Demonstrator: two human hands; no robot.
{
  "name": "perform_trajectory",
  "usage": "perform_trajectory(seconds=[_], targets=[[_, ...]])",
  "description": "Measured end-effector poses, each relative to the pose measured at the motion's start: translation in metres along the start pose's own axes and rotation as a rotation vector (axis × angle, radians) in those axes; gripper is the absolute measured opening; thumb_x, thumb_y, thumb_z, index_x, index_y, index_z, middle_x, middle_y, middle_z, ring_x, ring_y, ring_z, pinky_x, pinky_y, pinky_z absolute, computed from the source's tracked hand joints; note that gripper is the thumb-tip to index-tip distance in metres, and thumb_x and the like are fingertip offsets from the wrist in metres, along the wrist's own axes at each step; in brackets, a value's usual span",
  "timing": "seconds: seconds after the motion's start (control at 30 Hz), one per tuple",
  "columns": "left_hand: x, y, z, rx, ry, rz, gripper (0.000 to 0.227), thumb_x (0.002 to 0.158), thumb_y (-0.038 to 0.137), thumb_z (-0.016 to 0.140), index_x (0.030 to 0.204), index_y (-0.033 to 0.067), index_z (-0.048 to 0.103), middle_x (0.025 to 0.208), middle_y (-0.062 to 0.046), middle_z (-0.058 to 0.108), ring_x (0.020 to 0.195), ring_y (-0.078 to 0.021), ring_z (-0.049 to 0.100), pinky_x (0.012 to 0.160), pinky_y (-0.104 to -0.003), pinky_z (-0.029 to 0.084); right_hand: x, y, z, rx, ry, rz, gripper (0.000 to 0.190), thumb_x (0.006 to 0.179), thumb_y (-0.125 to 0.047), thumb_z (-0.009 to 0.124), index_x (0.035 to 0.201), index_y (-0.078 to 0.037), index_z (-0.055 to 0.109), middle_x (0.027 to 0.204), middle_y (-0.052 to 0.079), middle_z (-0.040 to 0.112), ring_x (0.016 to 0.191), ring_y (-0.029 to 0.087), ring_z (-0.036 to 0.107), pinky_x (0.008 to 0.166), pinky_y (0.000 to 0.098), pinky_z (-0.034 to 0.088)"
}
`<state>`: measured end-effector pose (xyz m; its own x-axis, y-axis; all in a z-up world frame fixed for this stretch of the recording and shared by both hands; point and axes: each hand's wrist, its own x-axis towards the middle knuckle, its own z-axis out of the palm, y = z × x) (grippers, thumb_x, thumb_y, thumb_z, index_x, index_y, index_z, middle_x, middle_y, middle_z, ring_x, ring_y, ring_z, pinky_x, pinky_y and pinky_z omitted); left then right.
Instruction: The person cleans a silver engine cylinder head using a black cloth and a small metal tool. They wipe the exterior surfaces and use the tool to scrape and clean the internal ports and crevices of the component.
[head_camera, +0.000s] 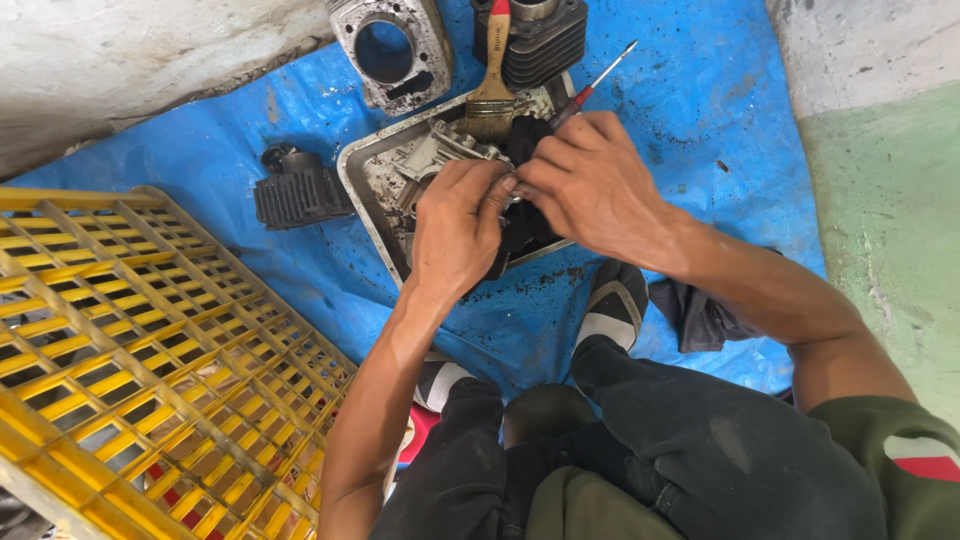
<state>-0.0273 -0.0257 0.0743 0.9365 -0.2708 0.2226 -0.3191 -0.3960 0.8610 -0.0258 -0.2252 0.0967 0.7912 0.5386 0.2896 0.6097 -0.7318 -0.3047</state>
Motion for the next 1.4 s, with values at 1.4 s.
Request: perform_trajectory(seconds=[1.4], targets=[[0.002,-0.05,-0.002,-0.772,0.274,-0.511,0.034,0.096,0.003,0.073,0.129,-0.0043,0.066,0.107,-0.011,0.076,0.089,-0.0145,0.073,0.079,-0.031,0.065,-0.017,0.098,0.104,0.391,0.149,0.563,0.03,0.093,-0.006,0.08,0.122,-0.002,0.073,0.111,0.018,0.075,0.096,0.031,0.074,0.081,0.0387,0.059]])
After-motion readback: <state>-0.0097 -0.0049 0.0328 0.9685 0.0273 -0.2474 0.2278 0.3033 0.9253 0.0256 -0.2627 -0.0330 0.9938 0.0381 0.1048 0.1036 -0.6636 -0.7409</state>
